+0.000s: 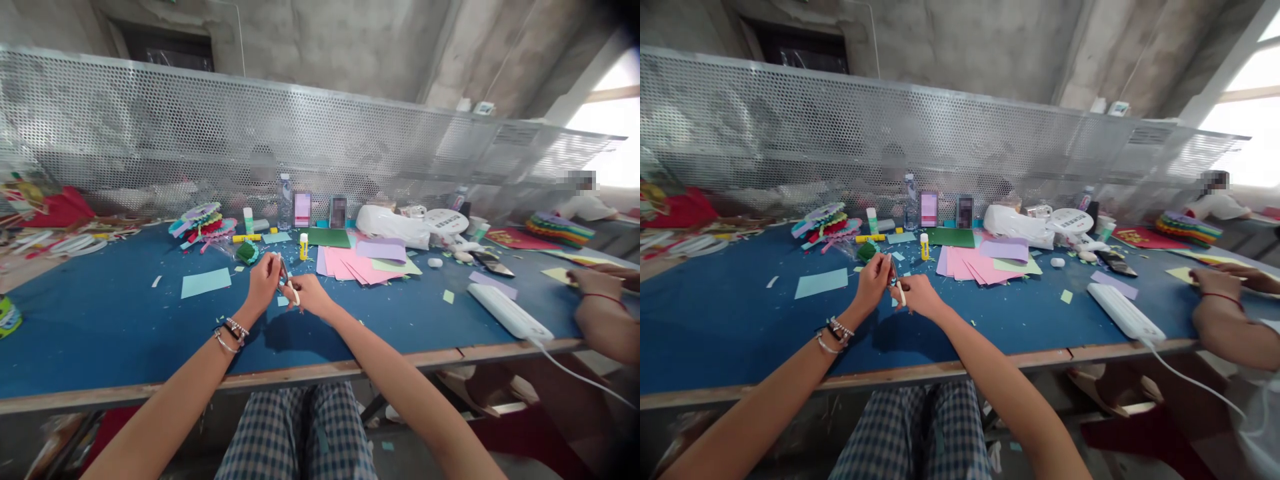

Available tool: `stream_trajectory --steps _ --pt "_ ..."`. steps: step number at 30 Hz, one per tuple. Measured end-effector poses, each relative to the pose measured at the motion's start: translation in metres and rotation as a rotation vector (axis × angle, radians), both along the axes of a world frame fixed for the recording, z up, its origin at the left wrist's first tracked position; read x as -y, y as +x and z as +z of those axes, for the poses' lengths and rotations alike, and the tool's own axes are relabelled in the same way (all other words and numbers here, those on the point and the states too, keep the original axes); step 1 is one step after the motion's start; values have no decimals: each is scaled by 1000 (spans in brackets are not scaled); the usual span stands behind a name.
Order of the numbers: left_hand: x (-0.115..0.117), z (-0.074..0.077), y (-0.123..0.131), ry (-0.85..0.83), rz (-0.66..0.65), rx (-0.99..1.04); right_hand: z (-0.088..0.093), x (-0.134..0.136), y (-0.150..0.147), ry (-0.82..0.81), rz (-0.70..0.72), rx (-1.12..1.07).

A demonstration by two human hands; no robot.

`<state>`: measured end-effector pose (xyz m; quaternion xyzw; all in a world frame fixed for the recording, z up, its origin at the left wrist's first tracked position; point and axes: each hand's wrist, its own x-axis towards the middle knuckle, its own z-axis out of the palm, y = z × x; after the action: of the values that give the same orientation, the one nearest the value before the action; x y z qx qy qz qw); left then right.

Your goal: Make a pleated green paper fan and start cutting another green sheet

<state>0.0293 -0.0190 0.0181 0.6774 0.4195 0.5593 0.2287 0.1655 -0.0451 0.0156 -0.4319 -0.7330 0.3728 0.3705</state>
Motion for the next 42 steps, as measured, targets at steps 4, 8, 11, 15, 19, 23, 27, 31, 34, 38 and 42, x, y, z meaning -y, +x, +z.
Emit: stream_trajectory --steps 4,8,11,15,19,23,27,31,34,38,42 --pt "0 0 0 10 7 17 0 -1 -1 2 -15 -8" --pt "0 1 0 21 18 17 -2 -1 -1 13 -18 -13" --pt "1 1 0 24 28 5 -4 -2 -1 17 -8 -3" --pt "1 1 0 31 34 -8 -5 -3 0 42 -9 10" --pt "-2 1 -3 27 30 20 -7 -4 0 69 -21 7" --pt "-4 2 -5 -2 29 63 -5 -6 2 128 -133 28" --pt "-4 3 -5 -41 4 68 5 -8 12 462 -457 137" --pt "-4 1 -4 -66 -22 59 18 -9 27 800 -681 121" --pt "-4 0 -5 -76 -42 66 21 -11 37 835 -777 150" --pt "-5 1 -5 -76 -36 70 9 -17 47 540 -547 489" --pt "-7 -1 -4 -66 -50 45 -4 -21 54 104 -279 796"
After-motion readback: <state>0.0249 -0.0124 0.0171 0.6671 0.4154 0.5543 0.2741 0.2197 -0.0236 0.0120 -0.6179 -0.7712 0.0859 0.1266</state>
